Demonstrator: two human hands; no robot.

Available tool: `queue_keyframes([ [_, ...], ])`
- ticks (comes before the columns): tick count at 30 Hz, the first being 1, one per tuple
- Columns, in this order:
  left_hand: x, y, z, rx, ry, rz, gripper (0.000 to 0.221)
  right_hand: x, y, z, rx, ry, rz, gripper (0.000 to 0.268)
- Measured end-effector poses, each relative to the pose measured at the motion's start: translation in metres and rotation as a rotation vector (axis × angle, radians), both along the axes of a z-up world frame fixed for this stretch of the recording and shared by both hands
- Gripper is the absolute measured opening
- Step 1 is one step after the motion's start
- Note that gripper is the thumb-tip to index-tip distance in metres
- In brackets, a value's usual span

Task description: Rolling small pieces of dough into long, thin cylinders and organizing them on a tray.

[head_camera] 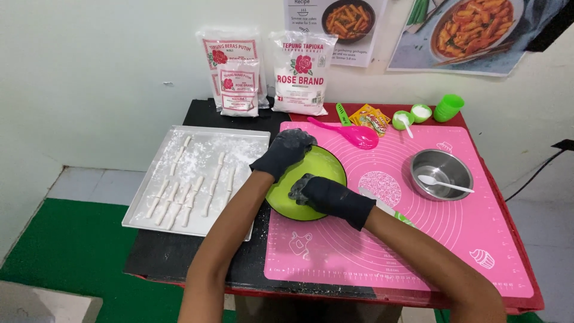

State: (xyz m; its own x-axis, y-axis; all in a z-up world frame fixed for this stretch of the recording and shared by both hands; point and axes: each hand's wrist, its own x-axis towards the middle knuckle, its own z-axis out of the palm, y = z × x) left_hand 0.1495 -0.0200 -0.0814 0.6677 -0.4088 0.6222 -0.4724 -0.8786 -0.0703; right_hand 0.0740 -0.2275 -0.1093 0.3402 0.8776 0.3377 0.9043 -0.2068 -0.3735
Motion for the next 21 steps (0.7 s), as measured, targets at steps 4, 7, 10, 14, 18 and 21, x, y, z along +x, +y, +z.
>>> queue_keyframes([
  [4,-0.01,-0.004,0.012,-0.015,0.056,-0.02,0.023,-0.01,0.005,0.008,0.002,-0.024,0.076,0.027],
  [7,-0.016,-0.007,0.028,-0.038,0.116,-0.018,0.02,-0.012,0.005,0.017,0.077,0.047,0.109,0.03],
  [10,-0.029,-0.013,0.044,-0.132,0.235,-0.003,0.021,-0.035,-0.002,0.067,0.125,0.302,0.177,0.025],
  [14,-0.082,-0.022,0.123,-0.602,0.634,0.096,0.042,-0.05,-0.036,0.175,0.369,0.704,0.092,0.014],
  [18,-0.097,-0.039,0.117,-1.444,0.684,-0.205,0.043,-0.096,-0.034,0.238,0.697,1.347,-0.373,0.044],
  [21,-0.109,-0.044,0.092,-1.716,0.854,-0.557,0.09,-0.117,-0.021,0.246,0.696,1.236,-0.443,0.052],
])
